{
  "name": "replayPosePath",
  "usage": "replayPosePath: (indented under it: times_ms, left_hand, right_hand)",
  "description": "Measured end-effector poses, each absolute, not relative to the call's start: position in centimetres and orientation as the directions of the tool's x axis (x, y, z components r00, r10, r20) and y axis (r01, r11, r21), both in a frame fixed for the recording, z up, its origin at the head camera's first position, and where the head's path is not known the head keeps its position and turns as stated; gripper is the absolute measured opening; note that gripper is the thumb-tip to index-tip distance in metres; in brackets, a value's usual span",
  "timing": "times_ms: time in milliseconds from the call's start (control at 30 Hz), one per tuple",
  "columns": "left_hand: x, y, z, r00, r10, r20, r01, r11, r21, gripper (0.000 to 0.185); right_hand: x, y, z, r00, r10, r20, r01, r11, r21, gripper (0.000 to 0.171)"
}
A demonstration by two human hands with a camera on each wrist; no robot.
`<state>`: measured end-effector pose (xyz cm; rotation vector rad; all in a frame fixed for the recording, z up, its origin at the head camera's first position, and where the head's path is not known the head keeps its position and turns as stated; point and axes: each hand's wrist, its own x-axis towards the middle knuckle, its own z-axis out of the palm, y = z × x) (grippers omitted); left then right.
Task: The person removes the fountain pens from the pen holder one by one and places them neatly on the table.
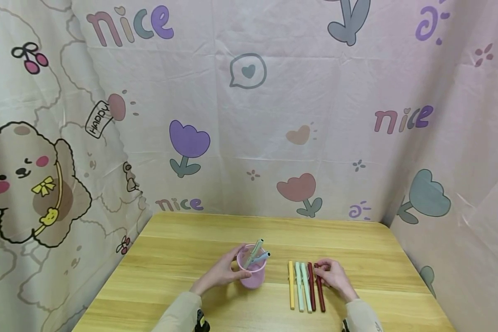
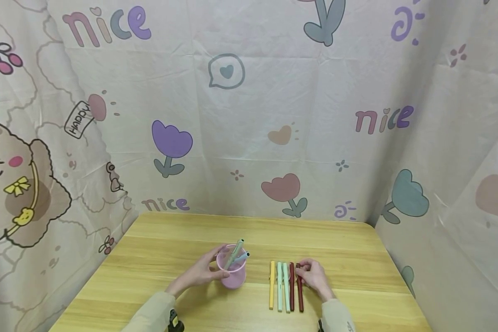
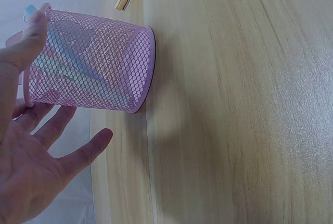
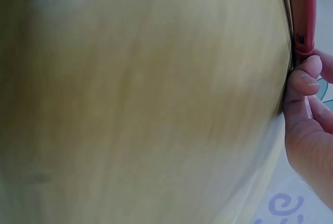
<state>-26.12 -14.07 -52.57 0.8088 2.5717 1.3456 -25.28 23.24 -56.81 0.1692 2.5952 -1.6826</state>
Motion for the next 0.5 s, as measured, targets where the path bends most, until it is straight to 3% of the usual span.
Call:
replayPosePath:
  times_ms: [500]
  left_hand:
    - [-26.11,-14.05,-52.48,-0.850,0.512,0.126,0.392,0.453,0.800,0.093]
  right_hand:
    - [-25.13,23.28,-56.64,-0.991,0.060,-0.119,0.132,0.380,-0.915,0.033]
